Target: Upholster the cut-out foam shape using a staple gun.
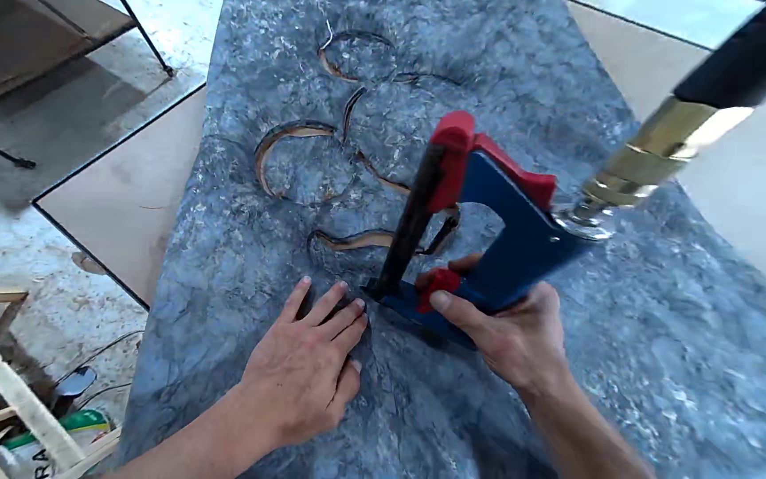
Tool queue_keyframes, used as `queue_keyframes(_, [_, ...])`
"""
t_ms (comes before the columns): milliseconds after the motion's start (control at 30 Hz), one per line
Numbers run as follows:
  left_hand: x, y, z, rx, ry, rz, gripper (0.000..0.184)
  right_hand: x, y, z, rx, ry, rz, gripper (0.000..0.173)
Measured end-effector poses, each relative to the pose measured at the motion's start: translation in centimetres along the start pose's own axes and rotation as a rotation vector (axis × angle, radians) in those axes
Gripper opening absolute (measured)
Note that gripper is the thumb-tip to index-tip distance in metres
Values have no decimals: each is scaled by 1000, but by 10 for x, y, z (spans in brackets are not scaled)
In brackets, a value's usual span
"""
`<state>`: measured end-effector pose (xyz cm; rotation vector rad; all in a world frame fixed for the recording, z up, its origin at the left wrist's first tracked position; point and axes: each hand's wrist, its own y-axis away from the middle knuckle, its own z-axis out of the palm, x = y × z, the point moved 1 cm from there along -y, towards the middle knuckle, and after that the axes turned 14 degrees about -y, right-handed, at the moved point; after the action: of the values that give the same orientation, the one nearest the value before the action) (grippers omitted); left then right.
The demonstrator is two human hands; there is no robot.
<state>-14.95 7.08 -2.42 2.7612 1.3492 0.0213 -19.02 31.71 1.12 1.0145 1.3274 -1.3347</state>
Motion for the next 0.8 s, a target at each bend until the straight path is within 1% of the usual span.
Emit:
queue_keyframes(133, [2,2,2,36,-8,18,58,16,-12,3,-120,56,-38,33])
queue_keyframes(233, [-1,0,5,99,-5,50,56,21,-18,2,-201,139,-58,30])
queue_keyframes(267, [-2,3,6,154,28,54,53,22,-19,2,-216,168,-67,29])
queue_keyframes(300, [-2,7,8,246,79,42,47,22,-19,1,-238,188,-79,29])
queue_keyframes(333, [-2,12,10,360,113,5,42,23,-18,0,-263,193,-93,29])
queue_keyframes(367, [-2,18,11,439,114,-51,39,24,-18,-1,-282,196,-110,29])
queue_keyframes(400, [-2,22,10,436,80,-99,42,25,-19,-2,-297,202,-125,30])
queue_keyframes(433, [-2,25,10,380,40,-126,48,27,-19,-4,-305,195,-133,29])
queue_keyframes(500, [0,22,7,233,-16,-130,57,29,-21,-6,-325,184,-138,27])
queue_keyframes(567, [1,14,5,147,-35,-103,60,33,-27,-8,-352,190,-161,27])
queue_keyframes(633, [2,8,5,126,-25,-85,60,36,-31,-9,-382,173,-185,30])
queue_keyframes(800, [4,5,6,152,-31,-111,58,39,-35,-8,-435,67,-207,31])
